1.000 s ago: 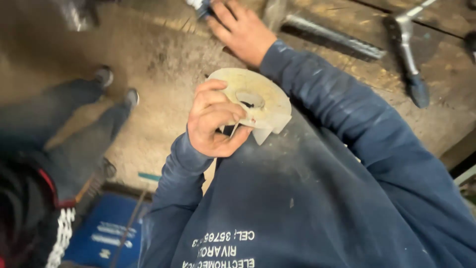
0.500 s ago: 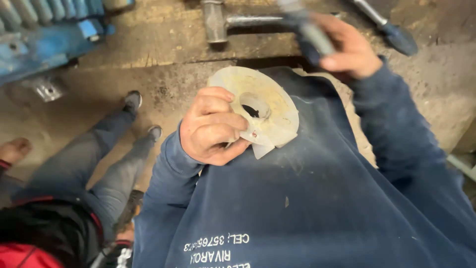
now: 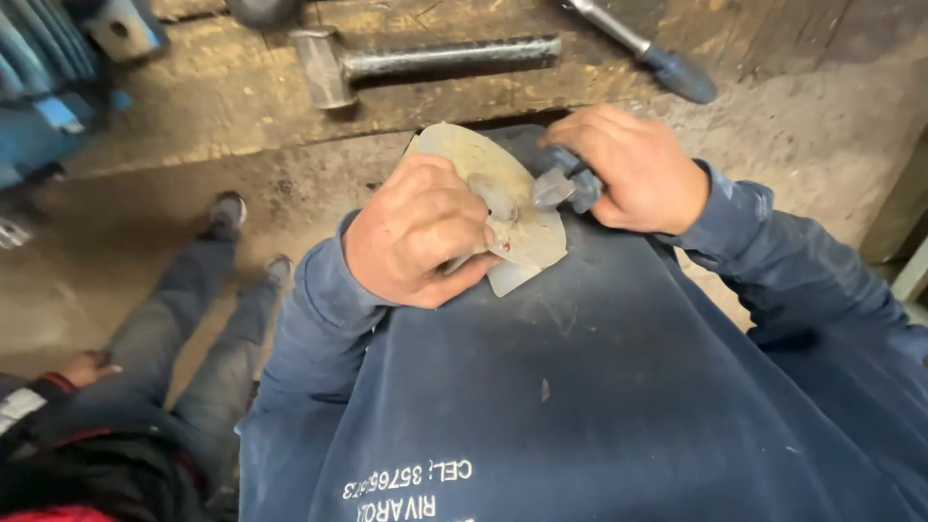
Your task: The person removes a white plastic impeller from a blue electric motor using a hammer and a wrench. They then use pliers to trim and shape the impeller blades on a workbench.
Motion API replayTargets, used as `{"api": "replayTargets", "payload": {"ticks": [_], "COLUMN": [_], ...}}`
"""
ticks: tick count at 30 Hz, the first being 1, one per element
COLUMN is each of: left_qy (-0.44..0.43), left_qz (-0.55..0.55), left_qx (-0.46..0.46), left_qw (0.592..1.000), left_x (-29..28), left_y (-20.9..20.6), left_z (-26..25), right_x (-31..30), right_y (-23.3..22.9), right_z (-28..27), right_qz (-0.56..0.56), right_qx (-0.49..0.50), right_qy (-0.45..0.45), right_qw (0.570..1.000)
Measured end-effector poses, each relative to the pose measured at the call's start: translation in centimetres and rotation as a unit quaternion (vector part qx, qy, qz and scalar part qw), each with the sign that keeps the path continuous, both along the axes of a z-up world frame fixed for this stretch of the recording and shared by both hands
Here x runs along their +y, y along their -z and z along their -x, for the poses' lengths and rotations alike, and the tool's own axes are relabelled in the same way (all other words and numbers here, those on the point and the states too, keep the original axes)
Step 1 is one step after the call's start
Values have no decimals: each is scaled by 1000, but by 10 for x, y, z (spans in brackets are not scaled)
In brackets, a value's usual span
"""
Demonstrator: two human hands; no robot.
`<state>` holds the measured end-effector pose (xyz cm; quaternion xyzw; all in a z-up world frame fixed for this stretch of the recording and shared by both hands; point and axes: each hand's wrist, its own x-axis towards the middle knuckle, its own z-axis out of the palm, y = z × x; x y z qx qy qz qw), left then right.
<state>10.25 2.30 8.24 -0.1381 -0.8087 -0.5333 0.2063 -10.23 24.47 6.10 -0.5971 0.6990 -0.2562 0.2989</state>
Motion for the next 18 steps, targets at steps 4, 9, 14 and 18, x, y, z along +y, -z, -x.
{"api": "replayTargets", "payload": {"ticks": [4,9,14,18], "left_qy": [-21,-77,-158,-237], "left_qz": [-27,-16,-21,0], "left_qx": [3,-14,-34,15], "left_qw": [999,997,987,971], "left_x": [22,55,80,101], "left_y": [0,0,0,10], "left_z": [13,17,8,0], "right_x": [-12,-14,-31,-45], "right_y": [-4,12,19,13], "right_z": [28,47,53,53], "right_qz": [65,106,151,109], "right_qx": [-49,-73,-167,-149], "right_qy": [-110,-238,-334,-398], "right_qw": [991,963,915,899]}}
